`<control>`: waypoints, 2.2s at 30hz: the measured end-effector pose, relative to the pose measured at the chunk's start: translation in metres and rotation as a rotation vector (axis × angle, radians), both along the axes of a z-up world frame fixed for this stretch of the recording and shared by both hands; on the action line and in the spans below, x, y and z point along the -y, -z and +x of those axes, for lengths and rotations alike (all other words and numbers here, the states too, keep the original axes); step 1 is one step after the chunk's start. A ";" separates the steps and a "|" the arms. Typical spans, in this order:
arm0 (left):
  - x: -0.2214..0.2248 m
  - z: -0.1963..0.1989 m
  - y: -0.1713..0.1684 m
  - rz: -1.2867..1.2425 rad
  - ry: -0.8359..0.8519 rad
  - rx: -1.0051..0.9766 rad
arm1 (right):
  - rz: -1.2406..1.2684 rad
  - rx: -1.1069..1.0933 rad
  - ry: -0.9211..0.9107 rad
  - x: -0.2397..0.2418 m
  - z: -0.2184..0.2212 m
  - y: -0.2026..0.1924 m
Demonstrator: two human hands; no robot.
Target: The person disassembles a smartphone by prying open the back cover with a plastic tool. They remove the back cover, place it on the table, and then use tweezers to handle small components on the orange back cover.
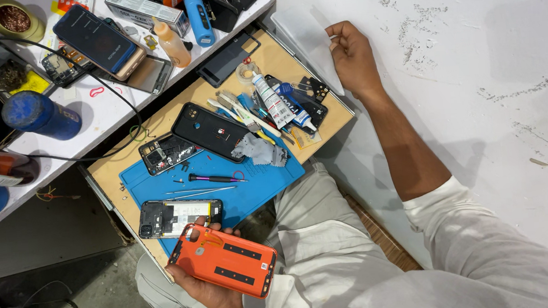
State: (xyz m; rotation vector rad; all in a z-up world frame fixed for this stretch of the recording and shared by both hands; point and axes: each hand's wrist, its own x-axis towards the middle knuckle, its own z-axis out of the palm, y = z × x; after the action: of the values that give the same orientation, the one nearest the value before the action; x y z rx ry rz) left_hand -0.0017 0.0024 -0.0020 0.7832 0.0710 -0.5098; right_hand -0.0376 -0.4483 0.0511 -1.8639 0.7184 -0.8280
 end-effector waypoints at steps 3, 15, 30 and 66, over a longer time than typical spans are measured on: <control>-0.003 -0.001 0.001 0.013 -0.007 -0.014 | 0.082 0.025 -0.014 -0.004 0.004 -0.002; -0.018 0.006 0.020 0.127 -0.012 -0.040 | -0.308 0.162 0.095 -0.028 -0.003 -0.030; -0.027 0.031 0.055 0.204 0.140 -0.037 | -0.366 -0.020 0.122 -0.042 -0.024 -0.049; -0.007 0.007 -0.008 0.182 -0.049 -0.034 | -0.301 -0.298 0.097 -0.008 0.044 0.045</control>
State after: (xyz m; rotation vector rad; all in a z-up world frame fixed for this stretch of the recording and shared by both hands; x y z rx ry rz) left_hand 0.0055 0.0094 0.0064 0.9488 0.1699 -0.4748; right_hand 0.0067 -0.4401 0.0063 -2.2692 0.9139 -0.7597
